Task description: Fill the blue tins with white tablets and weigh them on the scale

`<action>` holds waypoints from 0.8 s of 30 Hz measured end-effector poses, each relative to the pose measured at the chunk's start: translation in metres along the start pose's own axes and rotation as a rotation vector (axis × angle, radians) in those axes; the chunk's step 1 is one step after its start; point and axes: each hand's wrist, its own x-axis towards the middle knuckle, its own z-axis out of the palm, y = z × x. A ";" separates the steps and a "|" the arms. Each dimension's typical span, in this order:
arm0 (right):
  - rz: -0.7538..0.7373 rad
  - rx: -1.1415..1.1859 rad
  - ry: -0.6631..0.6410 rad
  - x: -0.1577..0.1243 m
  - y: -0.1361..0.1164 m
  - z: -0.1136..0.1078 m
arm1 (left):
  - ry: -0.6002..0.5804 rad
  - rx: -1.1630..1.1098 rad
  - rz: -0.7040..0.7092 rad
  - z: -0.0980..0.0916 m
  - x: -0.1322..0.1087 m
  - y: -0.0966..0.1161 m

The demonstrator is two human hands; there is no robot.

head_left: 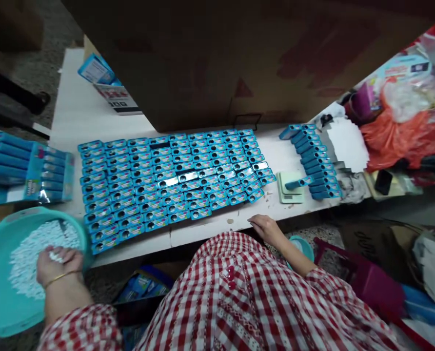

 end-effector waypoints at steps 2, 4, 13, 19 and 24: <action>-0.016 0.023 -0.005 0.001 0.002 0.000 | -0.124 -0.224 0.069 0.014 -0.017 -0.014; -0.052 0.058 0.001 0.007 0.002 -0.003 | -0.307 -0.333 0.011 0.035 -0.038 -0.039; -0.474 0.137 0.034 0.021 0.007 -0.043 | -0.589 -0.180 -0.670 0.194 -0.180 -0.281; -0.445 -0.184 -0.253 -0.021 0.097 -0.072 | -0.536 -0.103 -0.831 0.275 -0.256 -0.402; -0.527 -0.100 -0.305 -0.052 0.166 -0.099 | -0.425 -0.069 -0.803 0.303 -0.291 -0.445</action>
